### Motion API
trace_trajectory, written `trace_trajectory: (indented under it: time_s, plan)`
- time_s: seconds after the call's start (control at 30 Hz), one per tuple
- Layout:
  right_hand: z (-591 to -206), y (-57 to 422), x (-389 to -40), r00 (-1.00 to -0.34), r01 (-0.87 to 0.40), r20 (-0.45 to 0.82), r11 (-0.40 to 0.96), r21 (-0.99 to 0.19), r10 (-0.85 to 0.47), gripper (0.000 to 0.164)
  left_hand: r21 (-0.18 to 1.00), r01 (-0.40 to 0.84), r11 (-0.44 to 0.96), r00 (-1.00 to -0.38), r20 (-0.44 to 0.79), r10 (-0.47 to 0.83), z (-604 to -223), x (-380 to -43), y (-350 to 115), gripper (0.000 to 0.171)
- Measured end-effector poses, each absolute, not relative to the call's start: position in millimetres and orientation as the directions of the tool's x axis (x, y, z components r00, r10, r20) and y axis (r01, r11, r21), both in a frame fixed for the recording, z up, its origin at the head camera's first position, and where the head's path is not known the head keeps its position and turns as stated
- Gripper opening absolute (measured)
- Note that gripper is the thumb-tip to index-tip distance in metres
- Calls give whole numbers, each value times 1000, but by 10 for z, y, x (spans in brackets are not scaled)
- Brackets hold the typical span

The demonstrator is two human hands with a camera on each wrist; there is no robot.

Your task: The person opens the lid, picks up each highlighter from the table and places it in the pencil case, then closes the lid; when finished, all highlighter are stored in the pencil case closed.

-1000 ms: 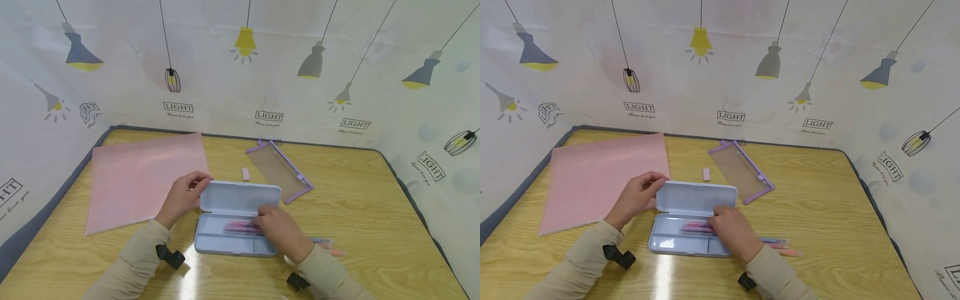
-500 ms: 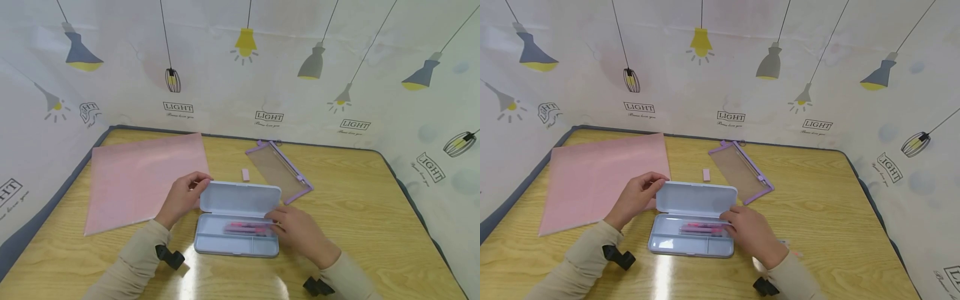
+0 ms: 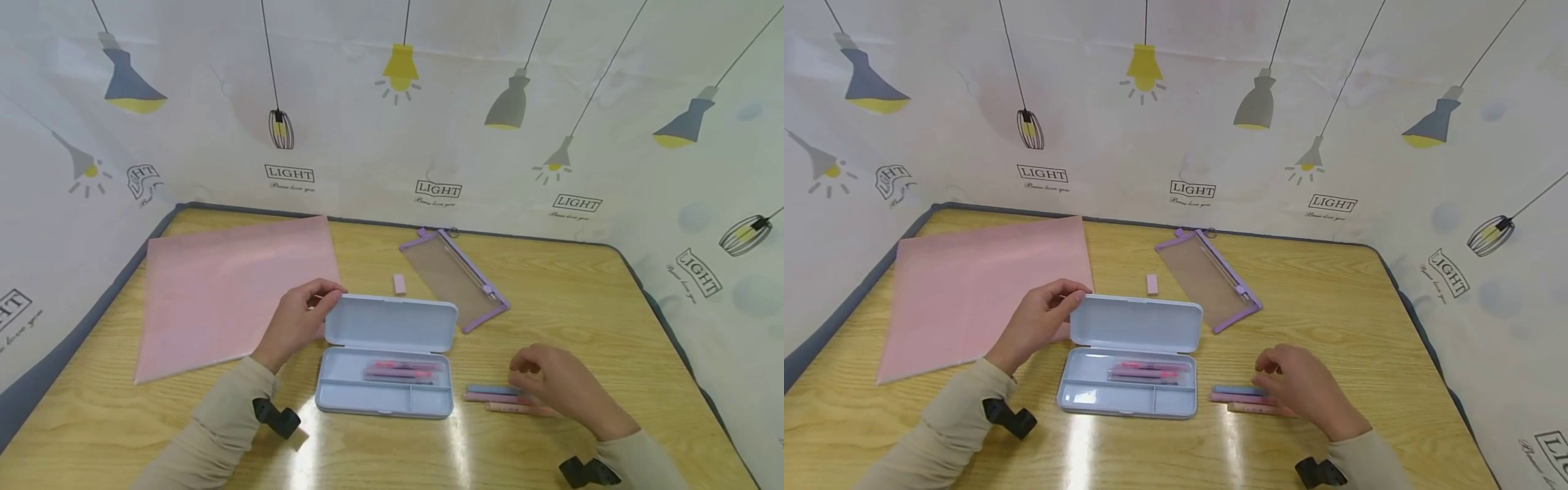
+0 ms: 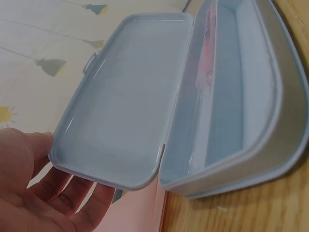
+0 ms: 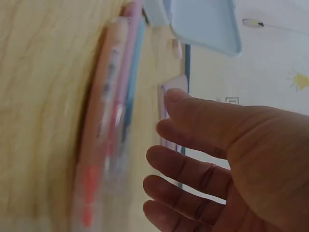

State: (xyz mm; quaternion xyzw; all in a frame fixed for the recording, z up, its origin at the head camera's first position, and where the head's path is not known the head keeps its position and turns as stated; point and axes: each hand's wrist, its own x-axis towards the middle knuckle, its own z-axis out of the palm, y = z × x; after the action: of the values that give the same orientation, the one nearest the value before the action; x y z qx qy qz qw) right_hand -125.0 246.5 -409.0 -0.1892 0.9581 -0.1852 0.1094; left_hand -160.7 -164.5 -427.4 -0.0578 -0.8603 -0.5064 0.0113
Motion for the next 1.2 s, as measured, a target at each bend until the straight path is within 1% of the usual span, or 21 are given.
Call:
trace_trajectory:
  time_s: [0.07, 0.17, 0.43, 0.83, 1.0, 1.1, 1.2]
  plan:
    - [-4130, 2516, -1239, -900, -302, -176, 862, -408, -399, 11, 872, 111, 478, -993, 78, 89, -4274, -1605, -1645, 28]
    - [-4189, 2567, -1231, -893, -291, -199, 856, -427, -403, 10, 873, 115, 474, -993, 81, 91, -4274, -1605, -1643, 27]
    - [-4293, 2603, -1254, -886, -322, -185, 851, -416, -426, 6, 875, 113, 470, -993, 79, 92, -4271, -1602, -1640, 27]
    - [-4301, 2585, -1271, -847, -430, -138, 815, -387, -513, 6, 874, 111, 473, -993, 79, 86, -4261, -1610, -1637, 27]
    - [-4279, 2571, -1272, -851, -429, -118, 806, -406, -512, 5, 874, 106, 474, -994, 75, 84, -4256, -1612, -1635, 27]
    - [-4225, 2533, -1254, -852, -442, -84, 796, -413, -516, 6, 876, 105, 470, -994, 72, 86, -4261, -1614, -1638, 27]
    - [-4138, 2435, -1227, -840, -493, -25, 783, -379, -542, 7, 877, 107, 469, -993, 74, 89, -4265, -1617, -1641, 27]
